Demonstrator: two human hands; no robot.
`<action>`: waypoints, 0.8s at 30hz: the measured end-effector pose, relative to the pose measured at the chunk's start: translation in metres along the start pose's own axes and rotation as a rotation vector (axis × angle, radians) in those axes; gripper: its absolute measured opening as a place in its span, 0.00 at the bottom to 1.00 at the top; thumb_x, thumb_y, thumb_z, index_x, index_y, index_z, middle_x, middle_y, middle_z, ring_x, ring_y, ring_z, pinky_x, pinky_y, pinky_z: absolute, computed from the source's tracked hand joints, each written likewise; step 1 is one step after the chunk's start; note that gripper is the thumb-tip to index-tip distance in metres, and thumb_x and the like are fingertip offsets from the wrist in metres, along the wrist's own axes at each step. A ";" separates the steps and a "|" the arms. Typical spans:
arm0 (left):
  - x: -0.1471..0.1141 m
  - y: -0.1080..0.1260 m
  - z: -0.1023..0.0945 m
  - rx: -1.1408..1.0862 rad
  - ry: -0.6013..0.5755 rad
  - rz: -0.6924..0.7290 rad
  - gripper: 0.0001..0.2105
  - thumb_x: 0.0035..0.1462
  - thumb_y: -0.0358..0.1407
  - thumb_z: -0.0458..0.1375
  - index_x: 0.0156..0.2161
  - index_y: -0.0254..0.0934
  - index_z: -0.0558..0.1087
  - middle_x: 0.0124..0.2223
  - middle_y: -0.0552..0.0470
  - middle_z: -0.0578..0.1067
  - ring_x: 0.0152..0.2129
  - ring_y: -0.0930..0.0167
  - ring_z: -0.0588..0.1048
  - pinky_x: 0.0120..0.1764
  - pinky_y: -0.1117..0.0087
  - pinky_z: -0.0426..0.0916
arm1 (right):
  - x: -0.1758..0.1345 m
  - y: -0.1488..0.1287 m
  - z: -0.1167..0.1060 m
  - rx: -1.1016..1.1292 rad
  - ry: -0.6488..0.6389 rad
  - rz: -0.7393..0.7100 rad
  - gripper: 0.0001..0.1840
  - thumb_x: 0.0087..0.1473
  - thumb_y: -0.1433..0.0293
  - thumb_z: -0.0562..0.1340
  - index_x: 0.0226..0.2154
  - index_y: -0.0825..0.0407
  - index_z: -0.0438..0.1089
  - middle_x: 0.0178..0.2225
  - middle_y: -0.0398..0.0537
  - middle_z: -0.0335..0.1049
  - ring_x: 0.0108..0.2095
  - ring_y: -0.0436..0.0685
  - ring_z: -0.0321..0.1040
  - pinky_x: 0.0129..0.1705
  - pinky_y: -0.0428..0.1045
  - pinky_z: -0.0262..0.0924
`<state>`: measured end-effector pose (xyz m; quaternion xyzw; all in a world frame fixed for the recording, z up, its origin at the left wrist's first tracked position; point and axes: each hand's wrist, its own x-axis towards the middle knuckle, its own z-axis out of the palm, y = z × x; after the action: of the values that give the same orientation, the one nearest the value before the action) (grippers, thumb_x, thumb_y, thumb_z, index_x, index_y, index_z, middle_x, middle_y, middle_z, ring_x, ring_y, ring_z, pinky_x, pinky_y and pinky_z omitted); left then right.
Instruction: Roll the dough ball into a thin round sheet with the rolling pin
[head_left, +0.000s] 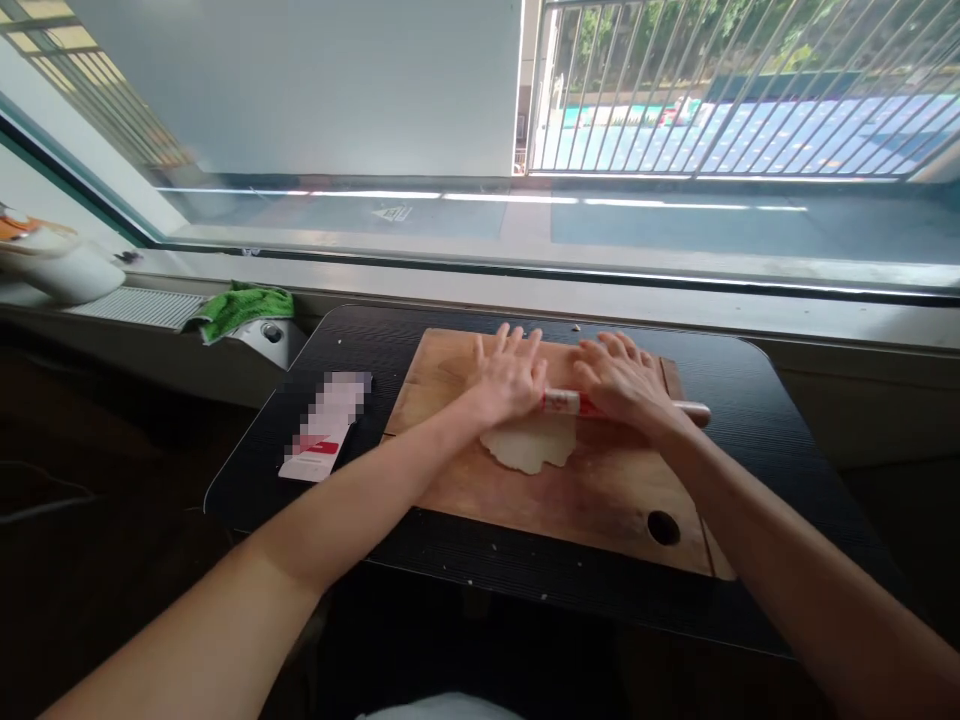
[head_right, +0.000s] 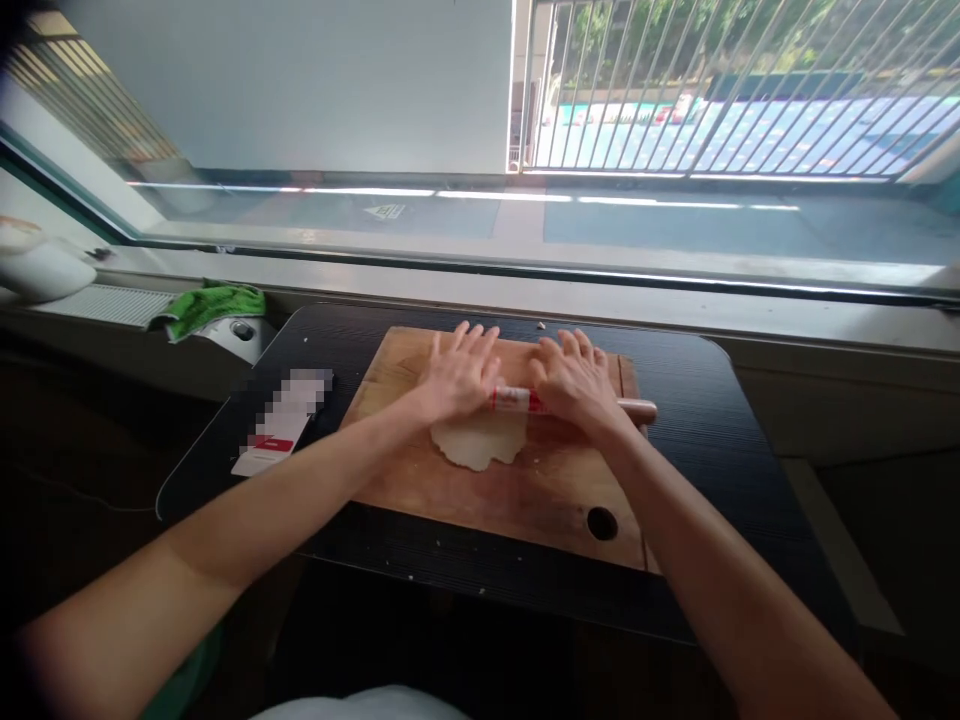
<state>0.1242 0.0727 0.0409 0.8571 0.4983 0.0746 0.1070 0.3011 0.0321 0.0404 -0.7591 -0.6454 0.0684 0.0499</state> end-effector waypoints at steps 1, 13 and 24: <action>0.016 -0.002 -0.003 -0.002 0.001 -0.039 0.28 0.70 0.41 0.41 0.71 0.38 0.53 0.73 0.46 0.55 0.71 0.59 0.48 0.69 0.42 0.43 | 0.016 -0.001 -0.002 0.009 0.023 0.052 0.30 0.66 0.59 0.47 0.65 0.53 0.60 0.71 0.58 0.48 0.71 0.67 0.39 0.68 0.65 0.41; -0.016 0.002 0.002 0.056 0.077 0.050 0.27 0.70 0.42 0.42 0.71 0.40 0.55 0.73 0.45 0.56 0.71 0.57 0.49 0.68 0.41 0.42 | -0.014 0.004 0.006 0.003 0.123 0.020 0.30 0.66 0.57 0.46 0.62 0.50 0.65 0.70 0.57 0.51 0.71 0.69 0.41 0.67 0.68 0.43; -0.021 0.003 0.005 0.067 0.078 0.056 0.27 0.70 0.43 0.41 0.71 0.39 0.56 0.72 0.45 0.57 0.71 0.57 0.50 0.68 0.41 0.43 | -0.018 0.002 0.006 -0.037 0.074 0.041 0.27 0.66 0.58 0.45 0.56 0.47 0.70 0.68 0.53 0.56 0.70 0.67 0.43 0.66 0.66 0.46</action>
<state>0.1180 0.0527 0.0367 0.8703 0.4802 0.0940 0.0568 0.2994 0.0136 0.0351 -0.7749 -0.6287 0.0294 0.0584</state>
